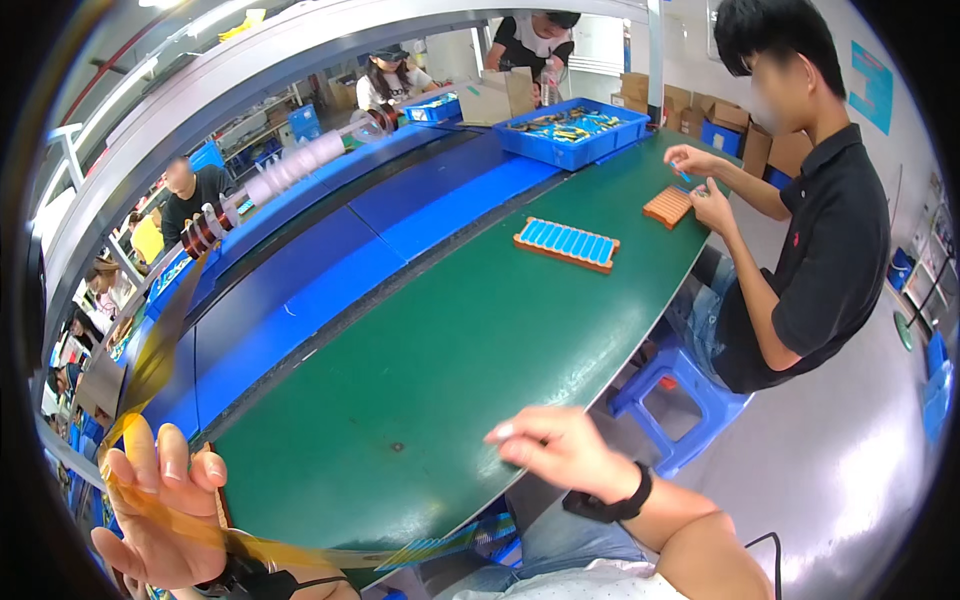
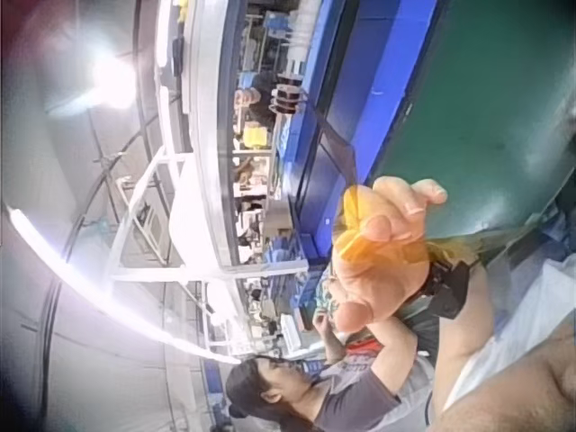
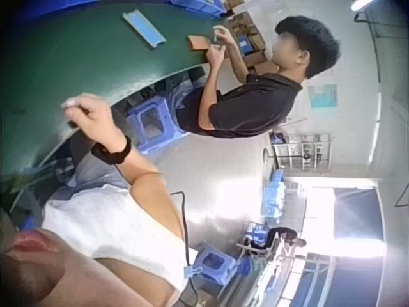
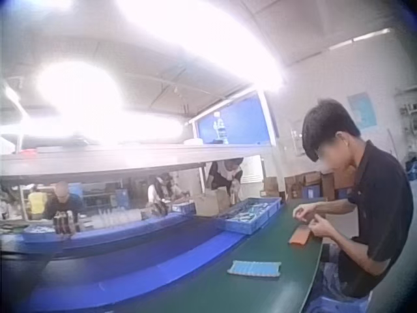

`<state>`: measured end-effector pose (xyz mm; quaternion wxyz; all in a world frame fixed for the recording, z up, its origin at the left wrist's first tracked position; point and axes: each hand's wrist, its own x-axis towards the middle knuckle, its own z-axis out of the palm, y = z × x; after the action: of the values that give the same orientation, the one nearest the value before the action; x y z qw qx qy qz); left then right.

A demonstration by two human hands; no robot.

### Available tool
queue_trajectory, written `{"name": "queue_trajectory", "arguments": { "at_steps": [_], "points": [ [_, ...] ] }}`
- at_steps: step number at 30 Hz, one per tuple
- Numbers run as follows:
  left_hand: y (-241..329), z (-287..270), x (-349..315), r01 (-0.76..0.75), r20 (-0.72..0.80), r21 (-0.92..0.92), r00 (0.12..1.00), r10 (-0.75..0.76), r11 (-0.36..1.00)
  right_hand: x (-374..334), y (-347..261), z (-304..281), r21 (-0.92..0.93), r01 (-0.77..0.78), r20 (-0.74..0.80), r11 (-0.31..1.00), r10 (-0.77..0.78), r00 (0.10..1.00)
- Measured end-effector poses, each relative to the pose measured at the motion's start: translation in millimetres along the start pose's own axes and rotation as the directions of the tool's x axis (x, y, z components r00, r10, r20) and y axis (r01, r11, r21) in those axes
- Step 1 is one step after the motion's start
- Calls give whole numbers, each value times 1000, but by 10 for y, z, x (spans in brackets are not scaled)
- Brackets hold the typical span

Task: The person pulls a strip of yellow tape from a roll, presses it onto a row of blue components in a brown tray, and tears the tape. The person then moves the taped tray aside and pulls a new tray into position.

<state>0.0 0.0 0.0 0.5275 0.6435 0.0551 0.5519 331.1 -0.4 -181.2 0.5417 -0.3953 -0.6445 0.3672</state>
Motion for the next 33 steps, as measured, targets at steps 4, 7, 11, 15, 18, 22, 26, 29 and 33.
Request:
{"name": "queue_trajectory", "arguments": {
  "at_steps": [4,7,11,15,18,22,26,29,33],
  "points": [
    [-137,186,12,-43,-16,51,999,44,998,149,-2,-488,-95,-59,-237,994,35,971],
    [-313,250,134,-56,9,-25,998,57,998,-27,207,-619,-164,-199,-343,966,133,930],
    [-331,355,221,24,127,-105,992,-11,994,-121,516,-652,-255,-156,-335,954,64,940],
    [-282,298,144,51,142,-95,989,-38,994,-94,594,-477,-210,-122,-344,970,43,938],
    [-155,383,157,189,32,23,981,-190,982,-56,651,-460,-250,-119,-381,961,15,925],
    [-230,313,195,69,128,-70,990,-59,995,-22,735,-532,-371,-68,-362,926,-76,929],
    [-202,392,216,107,121,-139,989,-91,984,-18,812,-611,-400,-71,-366,914,-89,926],
    [-231,378,216,105,84,-76,992,-99,992,-29,586,-555,-510,-150,-318,847,-24,948],
    [-217,392,172,105,100,-99,990,-95,990,-49,495,-478,-534,-135,-308,835,-43,951]
  ]
}}
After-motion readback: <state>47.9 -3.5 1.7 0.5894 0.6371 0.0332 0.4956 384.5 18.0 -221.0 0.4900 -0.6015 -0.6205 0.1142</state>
